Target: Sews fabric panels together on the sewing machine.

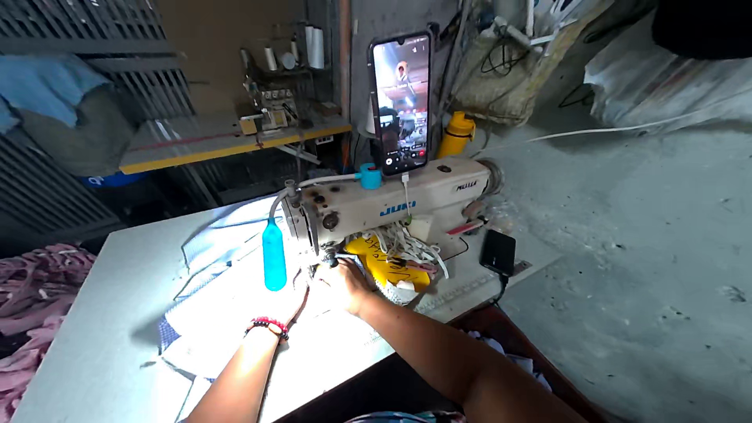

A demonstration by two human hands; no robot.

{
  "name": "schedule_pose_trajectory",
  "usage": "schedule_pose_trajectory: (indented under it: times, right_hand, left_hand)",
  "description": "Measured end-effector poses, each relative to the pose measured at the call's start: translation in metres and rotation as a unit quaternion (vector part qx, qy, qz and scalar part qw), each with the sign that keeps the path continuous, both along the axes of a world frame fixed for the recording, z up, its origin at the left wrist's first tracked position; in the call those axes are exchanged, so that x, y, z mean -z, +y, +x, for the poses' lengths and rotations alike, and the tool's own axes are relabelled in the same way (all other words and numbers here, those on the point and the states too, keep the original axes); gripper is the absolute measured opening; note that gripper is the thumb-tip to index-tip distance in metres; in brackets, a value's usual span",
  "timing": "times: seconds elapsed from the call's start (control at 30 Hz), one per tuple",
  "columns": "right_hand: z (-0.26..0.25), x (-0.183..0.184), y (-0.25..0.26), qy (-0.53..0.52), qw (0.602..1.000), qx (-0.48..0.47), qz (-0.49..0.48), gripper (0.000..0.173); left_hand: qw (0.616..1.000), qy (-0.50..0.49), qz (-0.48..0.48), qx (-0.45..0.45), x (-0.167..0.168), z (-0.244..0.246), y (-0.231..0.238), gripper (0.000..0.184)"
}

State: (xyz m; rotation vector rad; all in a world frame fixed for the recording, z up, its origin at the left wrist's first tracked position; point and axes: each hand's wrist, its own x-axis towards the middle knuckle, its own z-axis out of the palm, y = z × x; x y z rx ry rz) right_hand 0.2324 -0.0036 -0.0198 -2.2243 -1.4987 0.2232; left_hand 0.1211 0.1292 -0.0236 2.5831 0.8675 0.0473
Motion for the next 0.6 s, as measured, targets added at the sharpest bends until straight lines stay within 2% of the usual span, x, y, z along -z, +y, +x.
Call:
schedule_pose_trajectory:
  times: [0.17, 0.33, 0.47, 0.6]
  right_hand:
    - [0.009, 0.005, 0.006, 0.049, 0.997, 0.059, -0.001, 0.027]
    - [0.020, 0.010, 0.017, 0.094, 0.993, 0.077, 0.003, 0.022]
    - [0.021, 0.007, 0.019, 0.122, 0.988, 0.088, -0.019, 0.023]
    - [0.019, 0.010, 0.016, 0.118, 0.990, 0.072, 0.009, 0.022]
  left_hand:
    - [0.998, -0.025, -0.042, -0.026, -0.012, -0.009, -0.012, 0.043]
    - [0.997, 0.034, -0.019, -0.070, -0.010, -0.014, -0.030, 0.052]
    - [0.997, 0.062, 0.009, -0.042, -0.008, -0.016, -0.036, 0.056]
    - [0.999, 0.037, 0.030, -0.006, 0.000, -0.019, -0.034, 0.053]
